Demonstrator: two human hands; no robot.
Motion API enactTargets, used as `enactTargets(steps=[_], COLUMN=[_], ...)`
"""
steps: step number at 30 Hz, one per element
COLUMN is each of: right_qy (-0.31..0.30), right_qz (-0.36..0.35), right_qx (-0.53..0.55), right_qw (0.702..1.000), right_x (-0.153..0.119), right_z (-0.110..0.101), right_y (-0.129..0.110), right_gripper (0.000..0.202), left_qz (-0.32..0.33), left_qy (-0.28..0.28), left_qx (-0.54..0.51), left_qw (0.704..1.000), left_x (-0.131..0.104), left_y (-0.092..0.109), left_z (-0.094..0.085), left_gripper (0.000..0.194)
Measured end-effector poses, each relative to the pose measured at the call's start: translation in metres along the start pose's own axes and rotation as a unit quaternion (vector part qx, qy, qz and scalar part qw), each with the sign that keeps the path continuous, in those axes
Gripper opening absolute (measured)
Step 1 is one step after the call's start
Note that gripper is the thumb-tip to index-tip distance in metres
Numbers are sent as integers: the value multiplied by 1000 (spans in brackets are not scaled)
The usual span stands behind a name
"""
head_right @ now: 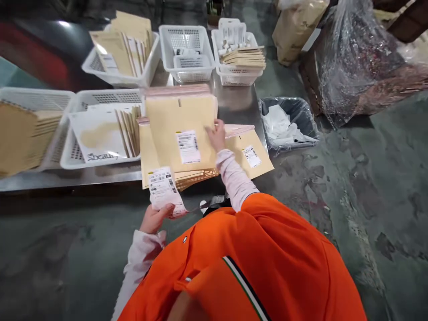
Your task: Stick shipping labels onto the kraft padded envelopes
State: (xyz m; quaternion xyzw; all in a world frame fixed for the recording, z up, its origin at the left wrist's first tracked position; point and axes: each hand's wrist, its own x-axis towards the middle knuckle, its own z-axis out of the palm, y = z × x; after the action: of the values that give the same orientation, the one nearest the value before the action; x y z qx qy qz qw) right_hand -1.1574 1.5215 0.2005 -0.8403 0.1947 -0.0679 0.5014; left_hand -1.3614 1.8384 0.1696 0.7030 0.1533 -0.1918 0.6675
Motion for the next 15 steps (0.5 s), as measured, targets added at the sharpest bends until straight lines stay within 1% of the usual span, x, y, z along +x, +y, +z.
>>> enactTargets(steps=[2,4,5,6,7,8,9,11,13,15], right_qy=[27,8,-2,0,6,15,27,47,68,85], right_qz=[25,73,107,134,159,179,194,224,255,270], right_qx=[16,11,-3,-19,-39,-61,-80,-117,-161,-195], right_qw=[999,997,994,991,987,982,977,966,951,939], right_x=[9,13,13,12,9,6,3,-3,-7,-7], right_z=[-62,-123,-147,-165,-176,-181,-181,-171,-157,-147], right_y=[30,68,88,106,123,137,150,166,174,175], right_gripper=[43,42,40,34,32,32,37,55,65,62], left_qz=[6,-3,-12,-20,-26,-30,-31,-28,-25,-15], left_qy=[7,16,18,18,18,18,19,26,31,38], left_qx=[8,6,3,-1,-2,-3,-3,-9,-21,-35], left_qw=[1000,1000,1000,1000,999,999,999,999,999,999], left_x=[-3,-7,-9,-11,-12,-12,-12,-12,-12,-13], left_y=[6,13,18,22,27,31,34,39,39,37], left_z=[1,7,11,16,22,28,34,45,53,59], left_gripper=[52,51,52,54,56,58,61,66,66,62])
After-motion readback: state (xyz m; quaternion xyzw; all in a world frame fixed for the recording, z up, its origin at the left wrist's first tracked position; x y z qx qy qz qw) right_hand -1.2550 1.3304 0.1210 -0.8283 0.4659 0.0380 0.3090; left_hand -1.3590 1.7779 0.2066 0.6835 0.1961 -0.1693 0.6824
